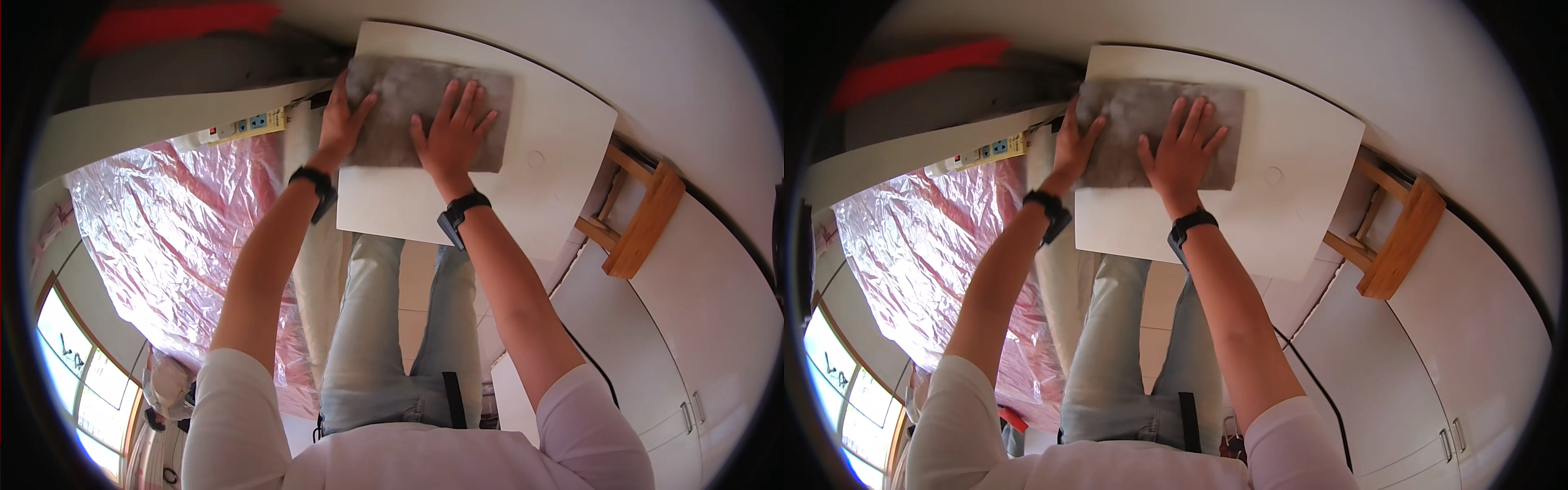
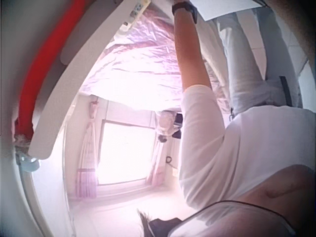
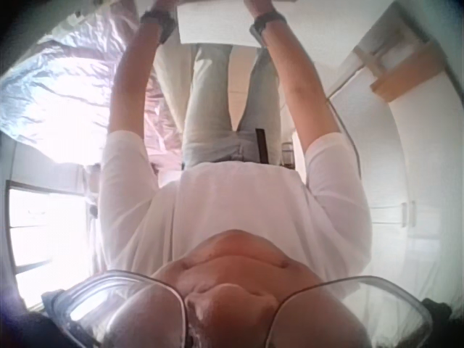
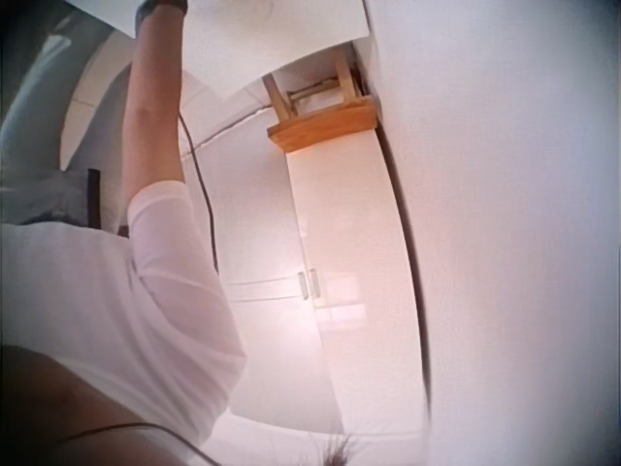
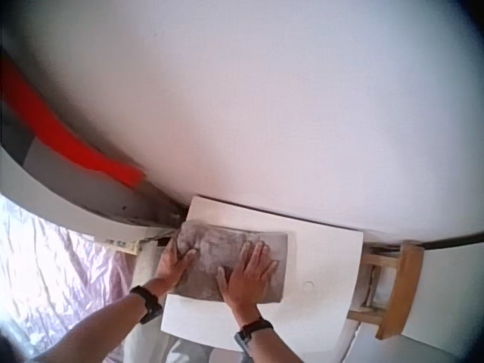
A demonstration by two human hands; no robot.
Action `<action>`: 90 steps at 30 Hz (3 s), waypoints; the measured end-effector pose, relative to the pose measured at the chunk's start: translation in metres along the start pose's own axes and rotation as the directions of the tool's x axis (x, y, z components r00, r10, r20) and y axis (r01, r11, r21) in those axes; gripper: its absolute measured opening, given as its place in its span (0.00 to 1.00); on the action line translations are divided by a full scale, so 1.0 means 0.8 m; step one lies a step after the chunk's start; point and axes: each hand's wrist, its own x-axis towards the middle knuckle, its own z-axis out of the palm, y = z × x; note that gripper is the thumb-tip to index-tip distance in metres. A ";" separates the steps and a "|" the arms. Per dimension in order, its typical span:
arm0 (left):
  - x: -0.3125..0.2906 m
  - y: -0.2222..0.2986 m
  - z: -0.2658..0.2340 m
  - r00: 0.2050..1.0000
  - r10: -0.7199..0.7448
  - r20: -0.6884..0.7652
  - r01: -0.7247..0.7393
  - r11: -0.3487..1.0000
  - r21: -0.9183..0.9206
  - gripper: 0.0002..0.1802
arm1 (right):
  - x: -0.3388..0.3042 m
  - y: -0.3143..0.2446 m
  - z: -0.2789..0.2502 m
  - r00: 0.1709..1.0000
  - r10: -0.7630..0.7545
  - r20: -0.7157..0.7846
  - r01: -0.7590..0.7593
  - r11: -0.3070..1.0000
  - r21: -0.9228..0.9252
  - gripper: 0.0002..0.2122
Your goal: The person wipes the top of a bed headboard and an adjacent bedside table with a cloth.
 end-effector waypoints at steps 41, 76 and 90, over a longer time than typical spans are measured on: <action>-0.011 0.232 0.348 0.997 -0.072 0.018 0.032 0.636 0.771 0.62 | -0.009 0.413 -0.064 0.998 0.060 -0.003 -0.058 0.976 0.209 0.45; -0.220 0.237 0.355 0.671 0.319 0.670 -0.716 0.516 0.471 0.63 | -0.287 0.317 -0.062 0.455 0.882 0.125 -0.859 0.398 0.323 0.16; -0.054 0.256 0.363 0.868 0.246 0.431 -0.493 0.536 0.686 0.55 | -0.028 0.357 -0.066 0.538 0.796 0.277 -0.808 0.394 0.438 0.17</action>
